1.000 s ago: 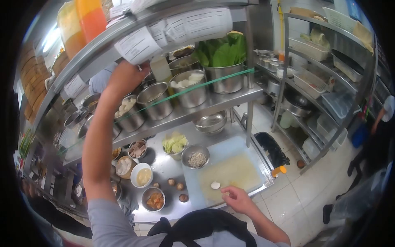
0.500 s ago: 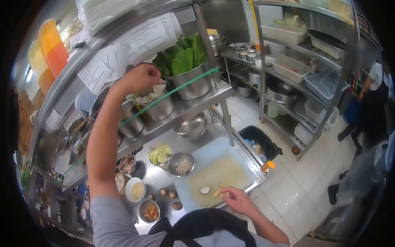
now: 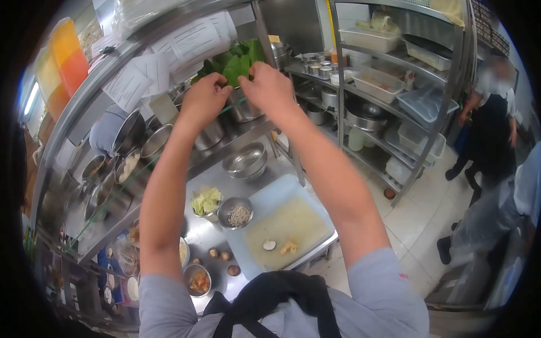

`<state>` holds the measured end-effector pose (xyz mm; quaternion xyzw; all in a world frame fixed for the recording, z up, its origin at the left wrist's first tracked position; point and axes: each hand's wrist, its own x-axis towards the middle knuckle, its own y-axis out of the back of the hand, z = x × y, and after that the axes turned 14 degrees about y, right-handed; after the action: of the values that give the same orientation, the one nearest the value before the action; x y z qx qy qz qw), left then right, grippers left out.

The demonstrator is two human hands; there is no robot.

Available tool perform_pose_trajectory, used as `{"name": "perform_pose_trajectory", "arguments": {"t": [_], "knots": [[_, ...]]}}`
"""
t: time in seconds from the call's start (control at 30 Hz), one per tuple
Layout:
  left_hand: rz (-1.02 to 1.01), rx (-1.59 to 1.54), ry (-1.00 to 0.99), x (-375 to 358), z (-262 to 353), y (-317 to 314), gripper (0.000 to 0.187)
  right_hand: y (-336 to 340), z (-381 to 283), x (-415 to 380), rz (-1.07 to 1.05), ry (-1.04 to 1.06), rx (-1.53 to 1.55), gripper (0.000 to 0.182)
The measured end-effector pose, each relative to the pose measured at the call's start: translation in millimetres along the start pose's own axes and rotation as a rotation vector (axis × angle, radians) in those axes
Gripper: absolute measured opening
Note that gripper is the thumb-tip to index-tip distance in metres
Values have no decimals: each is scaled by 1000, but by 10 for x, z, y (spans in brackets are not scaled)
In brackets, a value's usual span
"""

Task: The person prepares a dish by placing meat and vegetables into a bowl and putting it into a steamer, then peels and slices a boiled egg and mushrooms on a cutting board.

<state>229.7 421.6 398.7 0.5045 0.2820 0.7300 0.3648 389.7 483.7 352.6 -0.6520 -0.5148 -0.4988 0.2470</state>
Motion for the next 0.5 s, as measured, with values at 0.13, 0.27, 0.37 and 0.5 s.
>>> {"name": "perform_pose_trajectory", "arguments": {"t": [0.13,0.27,0.37,0.5], "knots": [[21,-21,52,35,-7,-2,39,-115,78,372,-132,-75,-11,30],[101,-167,71,-19,80,4,48,-11,110,556,87,-29,256,27],[186,-212,82,-3,120,-117,51,-7,82,604,160,-98,465,26],[103,-239,153,91,170,-219,46,-7,56,522,128,-200,653,26]]}}
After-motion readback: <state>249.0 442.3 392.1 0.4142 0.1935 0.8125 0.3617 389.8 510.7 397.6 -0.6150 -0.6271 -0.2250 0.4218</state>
